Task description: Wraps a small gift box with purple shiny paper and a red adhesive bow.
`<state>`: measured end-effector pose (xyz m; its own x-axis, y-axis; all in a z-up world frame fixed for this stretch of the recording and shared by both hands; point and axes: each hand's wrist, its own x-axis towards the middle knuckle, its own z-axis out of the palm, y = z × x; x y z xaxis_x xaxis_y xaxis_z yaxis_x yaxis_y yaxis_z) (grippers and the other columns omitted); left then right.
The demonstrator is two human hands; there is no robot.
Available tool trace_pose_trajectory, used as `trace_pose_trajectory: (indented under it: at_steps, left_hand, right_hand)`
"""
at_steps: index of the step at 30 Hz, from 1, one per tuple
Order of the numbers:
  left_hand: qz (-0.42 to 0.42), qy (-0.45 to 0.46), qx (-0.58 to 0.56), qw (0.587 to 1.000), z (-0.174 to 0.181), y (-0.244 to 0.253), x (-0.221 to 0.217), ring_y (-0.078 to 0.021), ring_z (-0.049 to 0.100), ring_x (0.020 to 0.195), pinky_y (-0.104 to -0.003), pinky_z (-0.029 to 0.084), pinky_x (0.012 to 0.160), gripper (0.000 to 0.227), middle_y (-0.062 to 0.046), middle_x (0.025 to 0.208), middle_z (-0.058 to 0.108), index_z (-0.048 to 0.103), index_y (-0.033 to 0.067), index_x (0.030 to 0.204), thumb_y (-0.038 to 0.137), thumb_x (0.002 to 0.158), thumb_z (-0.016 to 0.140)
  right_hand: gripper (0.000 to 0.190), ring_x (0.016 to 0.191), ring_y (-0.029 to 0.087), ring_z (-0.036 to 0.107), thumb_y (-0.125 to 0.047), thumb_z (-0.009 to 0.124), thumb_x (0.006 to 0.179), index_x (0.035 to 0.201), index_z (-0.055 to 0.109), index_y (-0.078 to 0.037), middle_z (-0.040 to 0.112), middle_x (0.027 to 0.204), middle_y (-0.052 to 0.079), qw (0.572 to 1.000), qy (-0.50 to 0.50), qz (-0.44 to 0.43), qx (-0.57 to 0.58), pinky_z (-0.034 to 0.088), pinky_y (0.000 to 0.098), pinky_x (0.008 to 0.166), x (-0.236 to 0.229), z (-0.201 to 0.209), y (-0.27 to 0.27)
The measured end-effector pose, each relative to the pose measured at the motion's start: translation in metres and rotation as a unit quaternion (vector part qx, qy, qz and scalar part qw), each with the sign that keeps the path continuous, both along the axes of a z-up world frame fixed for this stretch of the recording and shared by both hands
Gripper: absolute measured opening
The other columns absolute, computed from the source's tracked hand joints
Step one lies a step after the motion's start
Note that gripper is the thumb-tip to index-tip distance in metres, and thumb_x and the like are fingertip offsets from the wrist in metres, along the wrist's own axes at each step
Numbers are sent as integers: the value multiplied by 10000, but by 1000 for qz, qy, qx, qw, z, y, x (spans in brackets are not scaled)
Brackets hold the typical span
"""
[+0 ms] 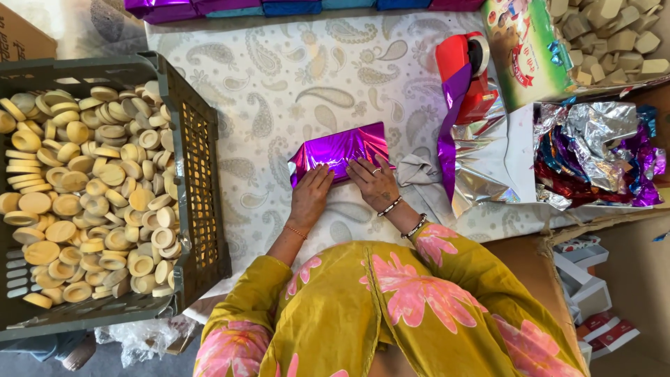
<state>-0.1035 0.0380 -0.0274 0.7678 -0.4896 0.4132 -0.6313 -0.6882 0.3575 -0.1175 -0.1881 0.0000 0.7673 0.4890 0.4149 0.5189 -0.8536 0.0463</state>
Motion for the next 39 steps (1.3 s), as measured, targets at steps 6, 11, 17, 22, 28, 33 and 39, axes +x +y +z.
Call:
trace_pose_trajectory:
  at_steps: [6,11,17,22,28,33,39]
  left_hand:
    - [26,-35,14,999,12,-13,18,-255,626,1263,-445,403,1137,359,-104,1330,673,709,44,1234,66,892,602]
    - [44,-53,19,997,20,-17,24,-218,636,1237,-479,378,1117,336,-91,1294,686,723,65,1200,78,886,605]
    - [45,-59,13,997,17,-17,24,-199,641,1229,-465,378,1104,292,-78,1289,691,728,83,1189,98,917,620]
    - [49,-57,13,997,17,-16,23,-195,647,1225,-460,374,1115,273,-71,1291,690,729,88,1191,110,937,632]
    - [40,-57,2,998,15,-18,24,-192,649,1227,-466,375,1123,273,-71,1290,695,732,97,1188,116,935,633]
    - [47,-63,11,997,24,-17,23,-198,653,1212,-477,384,1100,291,-77,1268,702,738,97,1182,133,906,652]
    - [48,-63,0,997,24,-18,23,-201,655,1214,-445,400,1093,275,-73,1273,702,743,95,1181,128,918,670]
  right_hand:
    - [373,1271,201,584,-123,628,886,1246,714,-165,651,1375,-9,999,30,-7,11,364,485,1154,29,-2,-8]
    - [347,1325,266,554,-116,673,878,1220,719,-155,655,1356,23,995,26,-63,69,389,496,1146,34,7,-26]
    - [238,1331,332,546,-93,729,878,1112,737,-138,685,1269,57,978,15,-148,148,421,491,1104,14,16,-65]
    - [205,1273,341,598,-68,713,914,1114,729,-107,702,1234,85,959,9,-191,210,474,456,1067,2,42,-95]
    - [162,1116,319,680,-62,709,958,1117,739,-73,738,1149,119,913,-61,-270,301,523,422,998,13,57,-170]
    - [142,888,230,750,-166,717,988,1085,765,-74,774,1026,115,809,-10,-406,424,564,324,761,50,27,-267]
    - [181,904,217,763,-181,736,949,1063,748,-42,772,973,132,837,55,-390,380,562,321,792,107,-4,-329]
